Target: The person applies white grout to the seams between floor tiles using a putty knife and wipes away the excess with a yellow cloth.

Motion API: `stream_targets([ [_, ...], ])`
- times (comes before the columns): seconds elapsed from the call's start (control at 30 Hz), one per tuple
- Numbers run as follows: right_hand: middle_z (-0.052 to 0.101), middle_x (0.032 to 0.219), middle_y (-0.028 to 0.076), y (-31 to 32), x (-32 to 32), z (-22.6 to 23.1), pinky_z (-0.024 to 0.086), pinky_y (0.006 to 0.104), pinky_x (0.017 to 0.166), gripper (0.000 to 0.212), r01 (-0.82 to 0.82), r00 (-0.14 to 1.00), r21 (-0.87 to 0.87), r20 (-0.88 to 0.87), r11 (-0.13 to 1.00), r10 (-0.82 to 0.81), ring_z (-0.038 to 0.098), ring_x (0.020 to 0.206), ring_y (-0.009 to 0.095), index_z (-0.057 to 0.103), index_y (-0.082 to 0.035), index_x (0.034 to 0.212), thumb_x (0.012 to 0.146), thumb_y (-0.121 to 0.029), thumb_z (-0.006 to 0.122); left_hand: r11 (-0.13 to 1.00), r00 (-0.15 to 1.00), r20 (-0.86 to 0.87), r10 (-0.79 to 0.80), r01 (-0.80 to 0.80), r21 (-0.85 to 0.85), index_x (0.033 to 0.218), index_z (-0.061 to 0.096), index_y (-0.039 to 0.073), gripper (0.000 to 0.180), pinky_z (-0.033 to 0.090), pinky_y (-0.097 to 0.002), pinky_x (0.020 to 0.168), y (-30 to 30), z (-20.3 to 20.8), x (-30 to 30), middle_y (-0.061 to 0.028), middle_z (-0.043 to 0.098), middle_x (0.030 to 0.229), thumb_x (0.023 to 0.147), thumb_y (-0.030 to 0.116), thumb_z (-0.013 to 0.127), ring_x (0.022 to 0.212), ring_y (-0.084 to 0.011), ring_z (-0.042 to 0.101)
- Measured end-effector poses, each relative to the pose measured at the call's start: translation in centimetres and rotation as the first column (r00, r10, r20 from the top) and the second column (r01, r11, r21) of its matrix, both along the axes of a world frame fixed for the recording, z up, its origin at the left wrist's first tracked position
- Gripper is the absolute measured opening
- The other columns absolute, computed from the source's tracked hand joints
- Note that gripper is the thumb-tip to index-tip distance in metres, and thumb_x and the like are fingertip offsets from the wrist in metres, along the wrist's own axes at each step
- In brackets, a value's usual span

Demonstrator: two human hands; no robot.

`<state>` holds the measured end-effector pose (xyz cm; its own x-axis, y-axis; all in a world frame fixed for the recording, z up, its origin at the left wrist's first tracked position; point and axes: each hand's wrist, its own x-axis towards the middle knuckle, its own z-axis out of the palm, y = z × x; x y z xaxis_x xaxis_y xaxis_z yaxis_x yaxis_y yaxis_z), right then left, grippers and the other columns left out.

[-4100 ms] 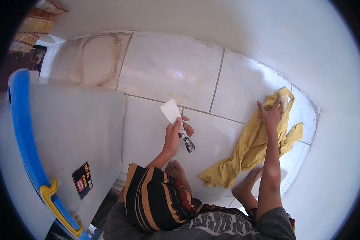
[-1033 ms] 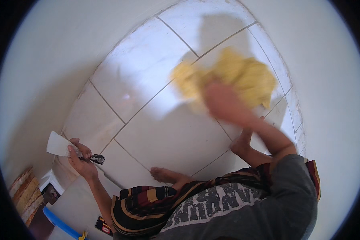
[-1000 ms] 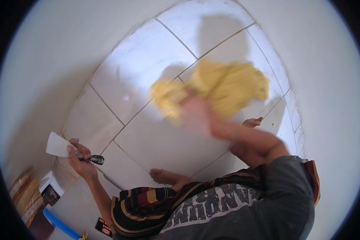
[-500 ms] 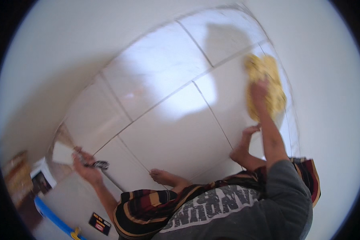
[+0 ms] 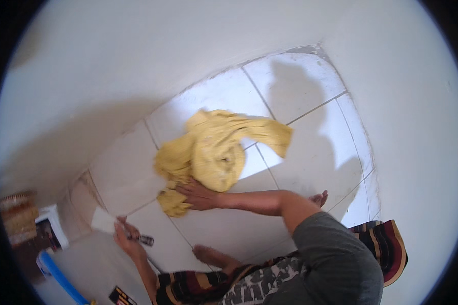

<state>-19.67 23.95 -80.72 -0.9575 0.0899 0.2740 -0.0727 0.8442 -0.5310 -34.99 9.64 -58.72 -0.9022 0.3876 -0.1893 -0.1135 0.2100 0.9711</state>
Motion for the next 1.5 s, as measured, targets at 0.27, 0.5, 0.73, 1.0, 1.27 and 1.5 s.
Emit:
stream_targets([
  [0.27,0.038,0.136,0.020,22.1,-4.2,-1.4,0.026,0.0463,0.108,0.042,0.456,0.884,-0.061,-0.078,0.888,-0.460,0.033,0.127,0.036,0.059,-0.007,0.116,0.085,-0.034,0.059,0.983,0.966,-0.233,0.108,-0.139,-0.120,0.098,0.054,0.002,0.036,0.026,-0.0202,0.047,-0.1,7.4,2.7,0.0045,0.033,0.057,0.096,0.037,0.045,0.050,-0.0041,0.031],
  [0.5,0.039,0.137,0.023,36.8,10.3,0.7,0.022,0.0470,0.110,0.048,0.720,0.682,0.005,0.184,0.694,-0.708,0.031,0.130,0.037,0.055,-0.009,0.125,0.090,-0.042,0.050,0.926,0.813,-0.535,0.230,-0.352,-0.137,0.100,0.053,-0.002,0.037,0.024,-0.0209,0.046,5.7,20.1,6.8,0.0037,0.032,0.058,0.097,0.034,0.044,0.051,-0.0041,0.029],
  [0.73,0.063,0.104,0.016,48.4,23.9,3.4,0.044,0.0447,0.089,0.033,0.812,0.220,0.513,0.172,0.278,-0.960,0.055,0.101,0.035,0.068,-0.009,0.103,0.087,-0.035,0.055,0.946,0.701,-0.689,-0.185,-0.063,-0.318,0.070,0.039,0.008,0.037,0.022,-0.0218,0.044,13.5,25.3,10.2,0.0013,0.032,0.055,0.097,0.034,0.037,0.048,-0.0073,0.030],
  [1.0,0.059,0.108,0.019,38.8,14.4,9.0,0.050,0.0467,0.077,0.032,0.427,0.706,0.584,0.262,0.690,-0.658,0.057,0.100,0.033,0.069,-0.006,0.096,0.080,-0.032,0.057,0.818,0.835,-0.293,-0.465,0.280,-0.502,0.094,0.058,0.000,0.034,0.023,-0.0220,0.046,22.5,12.6,6.8,0.0045,0.036,0.059,0.098,0.030,0.043,0.051,-0.0052,0.031],
  [1.27,0.037,0.139,0.018,45.9,15.5,1.8,0.007,0.0564,0.111,0.043,0.544,0.782,0.226,0.212,0.808,-0.586,0.029,0.132,0.033,0.067,-0.020,0.110,0.081,-0.050,0.056,0.602,0.667,-0.006,-0.745,0.669,-0.436,0.088,0.059,-0.001,0.035,0.024,-0.0231,0.045,31.3,5.1,5.3,0.0034,0.038,0.052,0.098,0.029,0.044,0.048,-0.0047,0.034],
  [1.5,0.035,0.137,0.021,50.2,27.3,3.3,0.026,0.0514,0.102,0.034,0.970,-0.132,0.209,0.030,-0.123,-0.991,0.034,0.123,0.035,0.067,-0.005,0.103,0.083,-0.032,0.060,0.483,0.563,0.137,-0.815,0.791,-0.376,0.090,0.059,-0.001,0.031,0.022,-0.0223,0.044,36.0,-0.9,3.4,0.0043,0.038,0.053,0.098,0.026,0.045,0.047,-0.0037,0.032],
])
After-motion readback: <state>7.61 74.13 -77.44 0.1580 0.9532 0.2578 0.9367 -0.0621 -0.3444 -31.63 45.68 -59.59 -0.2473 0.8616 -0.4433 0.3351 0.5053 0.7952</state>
